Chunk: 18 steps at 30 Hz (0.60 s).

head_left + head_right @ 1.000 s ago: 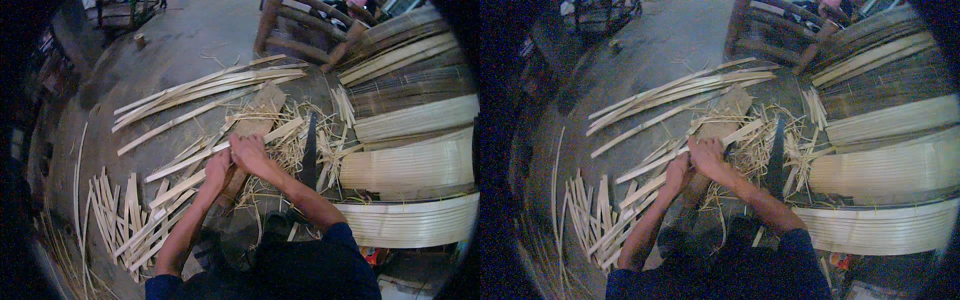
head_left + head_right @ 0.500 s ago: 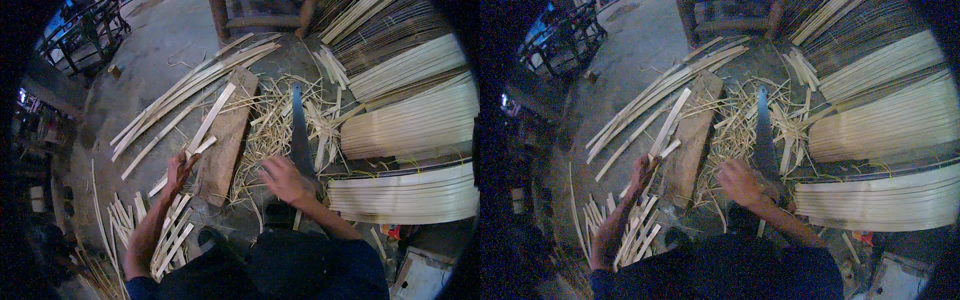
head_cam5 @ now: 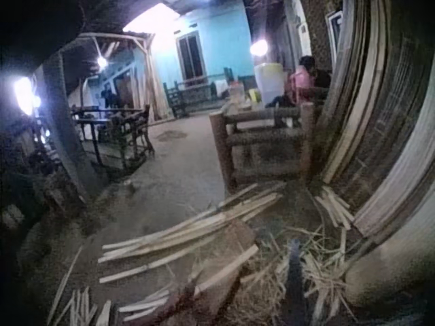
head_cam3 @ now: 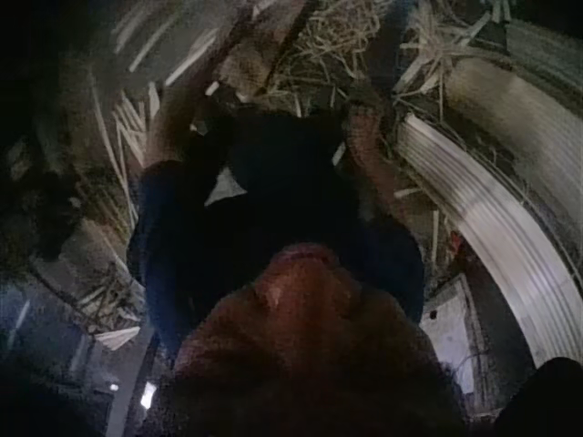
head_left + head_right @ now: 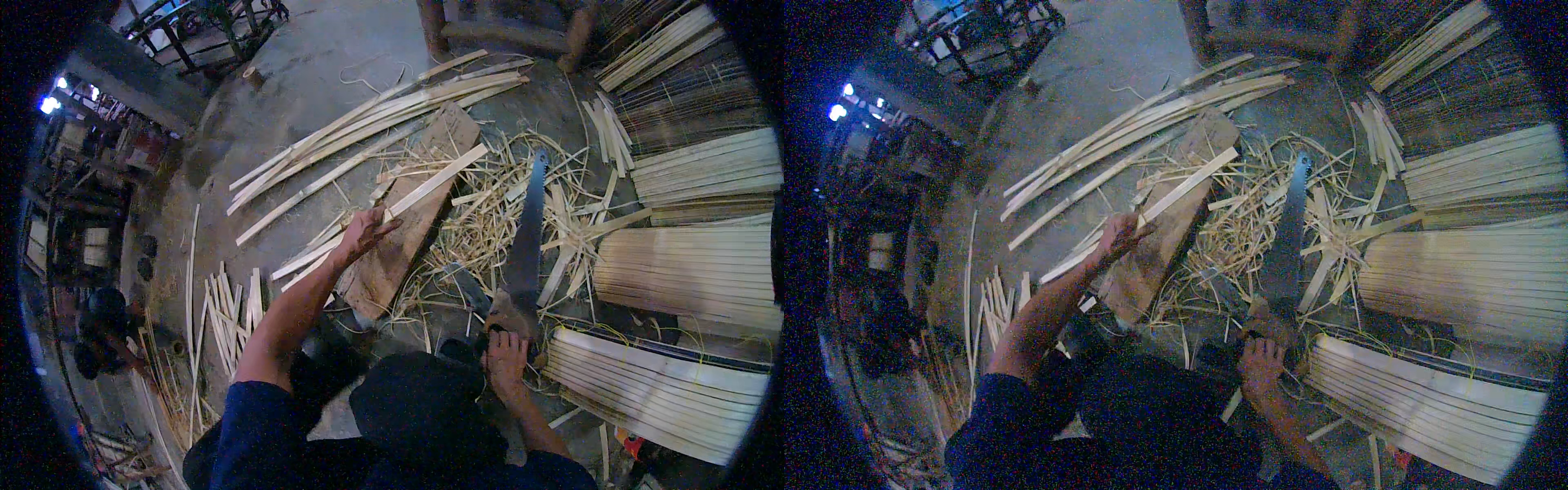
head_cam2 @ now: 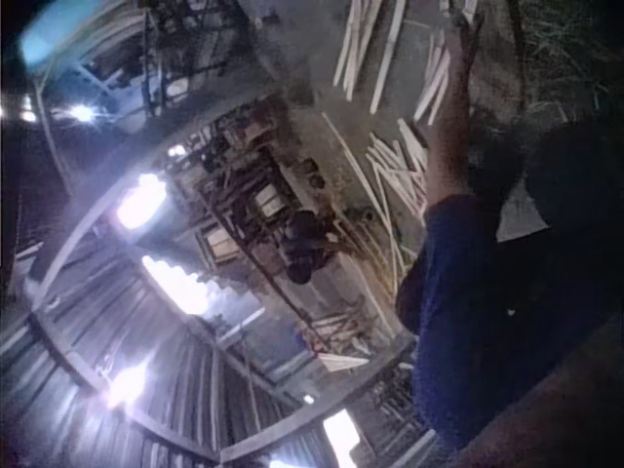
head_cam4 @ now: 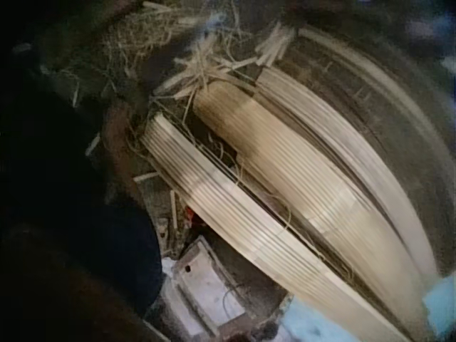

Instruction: The person sits on the floor and uses a knife to split long bamboo strips into thinner pieces. They repeatedly pick up strips, split them, and place the resulting pieces on the floor.

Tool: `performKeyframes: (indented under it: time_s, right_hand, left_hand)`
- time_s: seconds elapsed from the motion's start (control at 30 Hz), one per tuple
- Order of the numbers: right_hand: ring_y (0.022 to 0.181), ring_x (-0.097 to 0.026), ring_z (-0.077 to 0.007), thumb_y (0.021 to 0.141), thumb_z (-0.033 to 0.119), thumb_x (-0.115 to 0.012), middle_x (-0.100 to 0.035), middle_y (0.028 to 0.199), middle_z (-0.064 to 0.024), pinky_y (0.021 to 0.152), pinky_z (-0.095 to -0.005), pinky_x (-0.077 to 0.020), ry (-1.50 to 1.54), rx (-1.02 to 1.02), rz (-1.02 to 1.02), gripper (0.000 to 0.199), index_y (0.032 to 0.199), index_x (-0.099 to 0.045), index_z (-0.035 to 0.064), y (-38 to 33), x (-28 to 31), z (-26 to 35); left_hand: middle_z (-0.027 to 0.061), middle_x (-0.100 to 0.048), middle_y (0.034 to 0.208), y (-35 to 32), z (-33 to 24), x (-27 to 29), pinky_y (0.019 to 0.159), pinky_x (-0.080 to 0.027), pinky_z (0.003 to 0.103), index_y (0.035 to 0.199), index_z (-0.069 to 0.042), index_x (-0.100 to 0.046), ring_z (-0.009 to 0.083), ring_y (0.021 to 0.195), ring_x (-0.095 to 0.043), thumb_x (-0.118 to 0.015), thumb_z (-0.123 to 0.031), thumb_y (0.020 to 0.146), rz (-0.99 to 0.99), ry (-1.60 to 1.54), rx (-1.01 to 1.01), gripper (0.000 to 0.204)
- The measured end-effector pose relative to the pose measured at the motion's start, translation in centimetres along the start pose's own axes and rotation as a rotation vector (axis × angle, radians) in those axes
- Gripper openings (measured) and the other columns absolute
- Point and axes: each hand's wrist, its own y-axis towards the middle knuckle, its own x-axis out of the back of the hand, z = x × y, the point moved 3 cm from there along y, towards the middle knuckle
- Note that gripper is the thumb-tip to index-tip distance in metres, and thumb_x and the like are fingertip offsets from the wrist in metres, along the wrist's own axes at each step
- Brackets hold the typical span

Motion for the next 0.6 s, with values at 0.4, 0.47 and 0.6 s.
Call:
performKeyframes:
  time_s: [0.4,0.47,0.6]
  right_hand:
    - [0.089,-0.054,-0.0333,0.083,0.047,-0.056,-0.052,0.104,-0.0178,0.081,-0.0426,-0.0458,0.952,-0.402,-0.562,0.068,0.125,-0.038,-0.0029,-5.5,9.5,-0.3]
    - [0.085,-0.051,-0.0179,0.081,0.026,-0.065,-0.051,0.088,-0.008,0.08,-0.0356,-0.0444,1.236,-0.35,-0.799,0.052,0.117,-0.04,-0.0019,-6.5,9.1,-0.3]
    - [0.073,-0.056,-0.0204,0.08,0.031,-0.065,-0.056,0.087,-0.0097,0.06,-0.032,-0.0471,1.155,-0.131,-0.727,0.044,0.108,-0.046,0.0022,-2.7,12.2,0.9]
  left_hand:
    - [0.0149,-0.05,0.064,1.0,2.2,-3.0,0.059,-0.043,0.038,0.08,-0.002,-0.054,0.0285,0.061,-0.052,-0.06,-0.039,0.083,-0.078,-0.106,-0.063,0.038]
    - [0.0146,-0.052,0.065,1.2,0.2,-2.2,0.06,-0.043,0.037,0.085,-0.001,-0.056,0.0263,0.062,-0.053,-0.059,-0.038,0.083,0.026,-0.048,-0.019,0.037]
    - [0.0139,-0.055,0.069,0.4,1.5,-1.3,0.062,-0.043,0.037,0.091,0.0,-0.057,0.0233,0.066,-0.053,-0.054,-0.038,0.087,0.052,-0.369,-0.032,0.038]
